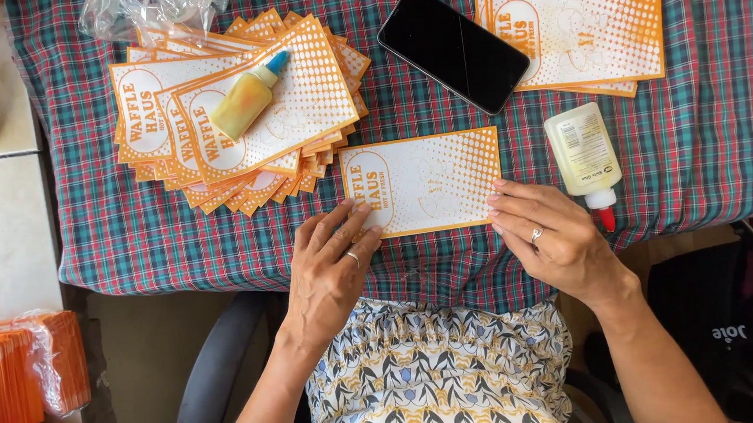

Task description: Applying glue to paper sleeves and folding them to assemble packaging bags

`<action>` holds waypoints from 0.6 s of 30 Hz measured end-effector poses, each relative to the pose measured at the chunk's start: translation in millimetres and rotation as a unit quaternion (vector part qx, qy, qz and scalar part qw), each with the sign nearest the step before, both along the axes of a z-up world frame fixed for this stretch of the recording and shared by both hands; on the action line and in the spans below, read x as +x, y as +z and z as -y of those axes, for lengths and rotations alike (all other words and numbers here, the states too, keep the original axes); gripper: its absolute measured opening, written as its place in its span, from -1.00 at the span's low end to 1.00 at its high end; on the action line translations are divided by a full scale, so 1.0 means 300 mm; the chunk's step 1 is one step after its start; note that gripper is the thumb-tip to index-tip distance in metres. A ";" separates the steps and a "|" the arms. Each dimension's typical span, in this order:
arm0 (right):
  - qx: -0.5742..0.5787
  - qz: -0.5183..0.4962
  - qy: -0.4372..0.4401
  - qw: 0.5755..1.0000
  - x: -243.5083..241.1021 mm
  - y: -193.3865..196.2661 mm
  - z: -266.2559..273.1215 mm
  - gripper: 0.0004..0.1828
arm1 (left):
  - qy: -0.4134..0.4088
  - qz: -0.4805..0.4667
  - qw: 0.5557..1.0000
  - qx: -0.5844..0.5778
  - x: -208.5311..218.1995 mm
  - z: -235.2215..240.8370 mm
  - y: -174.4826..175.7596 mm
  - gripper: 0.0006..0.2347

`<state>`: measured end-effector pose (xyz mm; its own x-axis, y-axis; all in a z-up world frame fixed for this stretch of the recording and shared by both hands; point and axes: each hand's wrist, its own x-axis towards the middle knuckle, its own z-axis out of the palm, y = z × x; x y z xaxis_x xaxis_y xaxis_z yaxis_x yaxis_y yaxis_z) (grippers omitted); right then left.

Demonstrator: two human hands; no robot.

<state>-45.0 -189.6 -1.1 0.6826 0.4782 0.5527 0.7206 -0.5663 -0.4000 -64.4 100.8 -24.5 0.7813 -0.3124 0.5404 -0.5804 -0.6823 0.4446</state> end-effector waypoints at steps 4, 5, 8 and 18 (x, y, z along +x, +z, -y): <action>-0.004 -0.065 -0.003 0.998 0.029 0.006 0.025 -0.86 | -0.001 -0.006 1.000 -0.009 0.002 -0.004 -0.001 -0.92; -0.032 -0.093 -0.004 0.995 0.038 -0.010 0.041 -0.88 | 0.001 -0.017 1.000 -0.009 0.004 -0.006 0.006 -0.93; -0.125 -0.111 -0.013 0.986 0.064 0.012 0.059 -0.73 | 0.007 -0.034 0.999 -0.013 0.011 -0.007 0.033 -0.96; -0.352 -0.225 -0.043 0.908 0.115 0.046 0.068 0.05 | 0.049 -0.052 0.997 -0.002 0.111 0.226 0.000 -0.88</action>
